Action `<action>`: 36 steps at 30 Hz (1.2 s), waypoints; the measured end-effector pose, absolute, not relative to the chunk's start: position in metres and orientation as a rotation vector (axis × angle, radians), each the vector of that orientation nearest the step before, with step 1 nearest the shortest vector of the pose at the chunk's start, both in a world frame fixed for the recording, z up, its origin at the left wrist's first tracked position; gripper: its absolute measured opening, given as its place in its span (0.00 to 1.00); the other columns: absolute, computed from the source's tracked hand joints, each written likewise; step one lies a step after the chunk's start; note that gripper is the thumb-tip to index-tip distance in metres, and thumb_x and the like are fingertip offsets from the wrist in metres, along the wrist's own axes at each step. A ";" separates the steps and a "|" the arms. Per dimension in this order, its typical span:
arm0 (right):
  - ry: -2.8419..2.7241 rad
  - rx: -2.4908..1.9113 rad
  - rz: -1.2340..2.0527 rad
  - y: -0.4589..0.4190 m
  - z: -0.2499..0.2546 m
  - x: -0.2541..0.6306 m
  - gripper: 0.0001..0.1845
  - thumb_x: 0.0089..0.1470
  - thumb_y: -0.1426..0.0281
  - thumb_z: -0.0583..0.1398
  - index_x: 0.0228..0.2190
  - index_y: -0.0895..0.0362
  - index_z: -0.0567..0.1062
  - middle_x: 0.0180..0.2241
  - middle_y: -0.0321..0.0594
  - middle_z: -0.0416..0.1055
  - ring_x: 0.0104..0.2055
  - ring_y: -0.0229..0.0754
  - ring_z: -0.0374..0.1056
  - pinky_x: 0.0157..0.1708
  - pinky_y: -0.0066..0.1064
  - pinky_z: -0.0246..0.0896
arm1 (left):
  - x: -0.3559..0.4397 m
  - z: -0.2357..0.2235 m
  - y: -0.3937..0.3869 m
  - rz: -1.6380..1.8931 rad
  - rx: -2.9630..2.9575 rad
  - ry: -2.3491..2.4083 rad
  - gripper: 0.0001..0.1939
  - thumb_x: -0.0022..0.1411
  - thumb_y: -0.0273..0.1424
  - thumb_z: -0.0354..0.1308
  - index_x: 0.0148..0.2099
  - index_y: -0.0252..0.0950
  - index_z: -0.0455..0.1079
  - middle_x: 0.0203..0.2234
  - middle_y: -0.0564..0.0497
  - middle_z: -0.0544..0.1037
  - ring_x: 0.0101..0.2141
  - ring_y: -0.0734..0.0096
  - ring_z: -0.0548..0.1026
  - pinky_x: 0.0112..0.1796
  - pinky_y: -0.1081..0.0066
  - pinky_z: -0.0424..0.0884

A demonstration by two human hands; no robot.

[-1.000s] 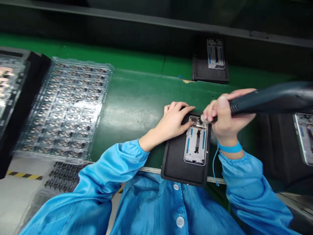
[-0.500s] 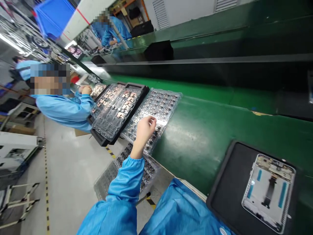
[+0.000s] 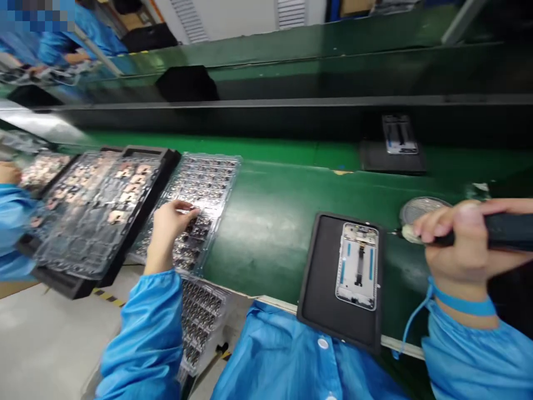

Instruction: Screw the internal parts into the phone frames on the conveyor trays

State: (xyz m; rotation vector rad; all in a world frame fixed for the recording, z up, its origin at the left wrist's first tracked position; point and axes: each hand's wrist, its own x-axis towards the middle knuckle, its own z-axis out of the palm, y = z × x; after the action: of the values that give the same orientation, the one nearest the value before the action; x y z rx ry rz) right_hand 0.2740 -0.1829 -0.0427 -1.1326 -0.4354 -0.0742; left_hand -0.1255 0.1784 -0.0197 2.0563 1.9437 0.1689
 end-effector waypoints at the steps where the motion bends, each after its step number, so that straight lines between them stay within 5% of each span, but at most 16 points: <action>1: -0.503 -1.138 -0.093 -0.180 -0.042 0.275 0.27 0.50 0.55 0.82 0.39 0.45 0.72 0.18 0.23 0.63 0.16 0.42 0.58 0.17 0.37 0.66 | -0.125 -0.016 0.179 0.155 2.051 1.957 0.08 0.68 0.37 0.75 0.41 0.38 0.83 0.30 0.54 0.85 0.42 0.59 0.83 0.47 0.71 0.69; 7: -0.663 -1.109 -0.082 -0.178 -0.042 0.277 0.20 0.65 0.61 0.76 0.43 0.47 0.70 0.21 0.21 0.65 0.16 0.38 0.59 0.19 0.32 0.66 | -0.119 -0.005 0.178 0.119 2.056 1.990 0.03 0.64 0.30 0.74 0.38 0.39 0.84 0.19 0.59 0.76 0.36 0.61 0.80 0.43 0.73 0.64; 13: -0.664 -1.082 -0.073 -0.178 -0.040 0.276 0.19 0.68 0.62 0.76 0.43 0.48 0.71 0.23 0.22 0.66 0.17 0.38 0.62 0.21 0.31 0.69 | -0.110 -0.006 0.183 0.206 2.071 1.975 0.09 0.55 0.30 0.75 0.32 0.40 0.76 0.21 0.58 0.79 0.32 0.63 0.76 0.40 0.73 0.63; 18: -0.645 -1.064 -0.078 -0.178 -0.039 0.277 0.20 0.68 0.61 0.78 0.43 0.48 0.72 0.23 0.21 0.66 0.16 0.38 0.63 0.19 0.32 0.70 | -0.115 -0.001 0.185 0.259 2.053 1.922 0.08 0.51 0.35 0.75 0.29 0.41 0.80 0.19 0.58 0.78 0.29 0.65 0.75 0.37 0.72 0.64; 23: -0.630 -1.032 -0.077 -0.177 -0.039 0.280 0.20 0.67 0.63 0.78 0.43 0.49 0.71 0.23 0.22 0.68 0.16 0.37 0.64 0.19 0.30 0.70 | -0.106 0.002 0.150 0.541 2.037 1.786 0.11 0.55 0.41 0.74 0.35 0.41 0.83 0.26 0.57 0.85 0.32 0.65 0.79 0.38 0.71 0.72; 27: -0.603 -1.030 -0.072 -0.177 -0.039 0.282 0.23 0.65 0.61 0.79 0.42 0.50 0.71 0.22 0.21 0.67 0.16 0.36 0.63 0.19 0.29 0.68 | -0.053 -0.011 0.060 0.445 2.164 0.934 0.16 0.65 0.47 0.79 0.36 0.40 0.85 0.37 0.49 0.91 0.38 0.61 0.87 0.45 0.64 0.84; 31: -0.591 -1.040 -0.053 -0.177 -0.041 0.284 0.24 0.65 0.59 0.80 0.42 0.50 0.71 0.21 0.21 0.67 0.17 0.36 0.63 0.20 0.29 0.68 | 0.012 -0.035 -0.036 0.197 2.074 0.415 0.10 0.83 0.39 0.71 0.55 0.41 0.91 0.42 0.47 0.93 0.42 0.62 0.88 0.49 0.64 0.85; 36: -0.568 -1.066 -0.056 -0.176 -0.042 0.284 0.24 0.64 0.60 0.80 0.41 0.50 0.70 0.21 0.21 0.66 0.16 0.35 0.61 0.19 0.30 0.66 | 0.047 -0.058 -0.088 -0.043 2.199 0.212 0.12 0.87 0.35 0.67 0.53 0.46 0.94 0.46 0.46 0.94 0.51 0.55 0.85 0.59 0.51 0.77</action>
State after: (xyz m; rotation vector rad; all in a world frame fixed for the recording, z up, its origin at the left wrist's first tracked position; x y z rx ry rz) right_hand 0.2843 -0.1757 -0.0418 -1.0664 -0.5684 -0.0561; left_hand 0.0467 -0.0877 -0.0581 2.1991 0.2117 -0.0429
